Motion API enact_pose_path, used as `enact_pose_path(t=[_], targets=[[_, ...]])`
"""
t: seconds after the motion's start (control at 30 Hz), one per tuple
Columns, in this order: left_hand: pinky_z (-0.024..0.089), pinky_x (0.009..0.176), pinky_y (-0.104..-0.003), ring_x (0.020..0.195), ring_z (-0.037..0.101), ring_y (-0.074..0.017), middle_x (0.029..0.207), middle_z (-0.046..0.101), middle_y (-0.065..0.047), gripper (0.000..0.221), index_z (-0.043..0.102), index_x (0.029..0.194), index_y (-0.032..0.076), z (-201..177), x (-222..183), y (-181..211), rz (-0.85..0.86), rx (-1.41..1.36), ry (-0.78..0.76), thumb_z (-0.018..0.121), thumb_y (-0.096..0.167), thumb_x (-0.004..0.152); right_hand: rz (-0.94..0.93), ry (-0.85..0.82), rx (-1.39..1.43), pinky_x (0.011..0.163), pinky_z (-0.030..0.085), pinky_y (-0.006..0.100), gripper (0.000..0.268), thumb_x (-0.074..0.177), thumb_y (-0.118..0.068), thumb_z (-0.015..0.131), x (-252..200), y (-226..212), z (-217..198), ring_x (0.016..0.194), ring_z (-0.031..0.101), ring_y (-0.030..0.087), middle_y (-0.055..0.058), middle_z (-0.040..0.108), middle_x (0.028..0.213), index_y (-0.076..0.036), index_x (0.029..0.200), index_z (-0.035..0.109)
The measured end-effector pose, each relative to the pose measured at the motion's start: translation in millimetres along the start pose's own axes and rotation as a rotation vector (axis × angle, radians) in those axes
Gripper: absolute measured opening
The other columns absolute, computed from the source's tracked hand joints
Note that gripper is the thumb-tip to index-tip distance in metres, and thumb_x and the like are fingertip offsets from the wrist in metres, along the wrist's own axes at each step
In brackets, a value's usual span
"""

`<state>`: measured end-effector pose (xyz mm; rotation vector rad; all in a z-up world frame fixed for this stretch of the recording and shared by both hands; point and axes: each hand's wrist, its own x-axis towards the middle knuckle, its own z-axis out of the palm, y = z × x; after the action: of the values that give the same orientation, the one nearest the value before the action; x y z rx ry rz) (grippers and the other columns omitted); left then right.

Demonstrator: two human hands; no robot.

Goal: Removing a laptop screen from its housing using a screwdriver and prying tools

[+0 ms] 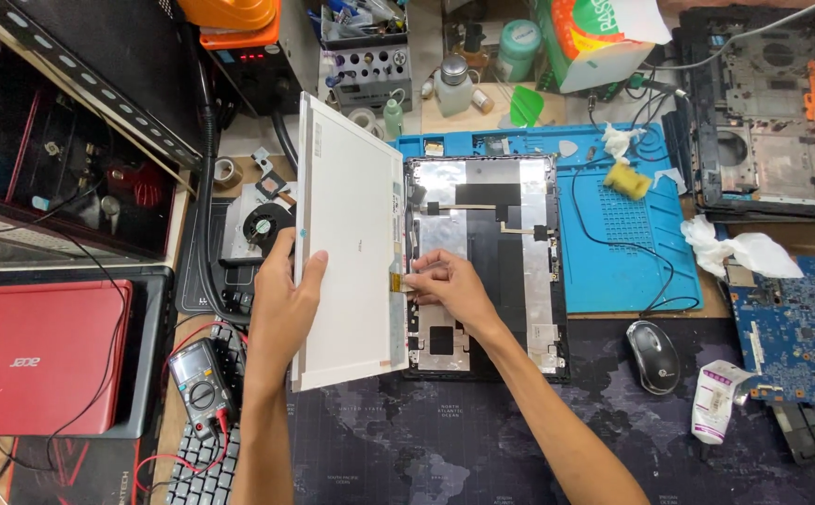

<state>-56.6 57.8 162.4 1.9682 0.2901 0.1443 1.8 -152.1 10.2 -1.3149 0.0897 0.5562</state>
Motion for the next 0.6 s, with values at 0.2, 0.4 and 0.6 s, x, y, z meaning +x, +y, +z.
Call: enact_pose_path(t=[0.2,0.4,0.6], targets=[[0.051,0.077,-0.053,0.077,0.061,-0.0303,0.080,0.065,-0.020,0.024,0.062,0.120,0.003,5.0,-1.7,20.7,-0.056,0.131,0.014,0.054,0.015,0.100,0.045,-0.064,0.034,0.071,0.067,0.032,0.028,0.089,-0.010,0.077,-7.4,-14.7,-3.4,0.077,0.078,0.025,0.017,0.076,0.092,0.002,0.111,0.064],[0.051,0.076,-0.053,0.078,0.061,-0.0311,0.080,0.065,-0.024,0.025,0.062,0.120,-0.001,7.4,0.6,22.0,-0.025,0.137,0.007,0.053,0.010,0.099,-0.032,-0.039,-0.021,0.072,0.067,0.032,0.032,0.086,-0.010,0.082,-9.3,-11.5,1.9,0.078,0.078,0.024,0.015,0.073,0.087,0.002,0.114,0.070],[0.051,0.077,-0.055,0.079,0.061,-0.0313,0.084,0.066,-0.029,0.026,0.061,0.120,-0.004,7.9,-1.6,22.1,-0.011,0.126,0.010,0.054,0.008,0.098,-0.103,-0.031,-0.093,0.068,0.068,0.029,0.032,0.084,-0.010,0.086,3.6,10.8,-1.6,0.074,0.078,0.023,0.015,0.069,0.082,0.002,0.111,0.073]])
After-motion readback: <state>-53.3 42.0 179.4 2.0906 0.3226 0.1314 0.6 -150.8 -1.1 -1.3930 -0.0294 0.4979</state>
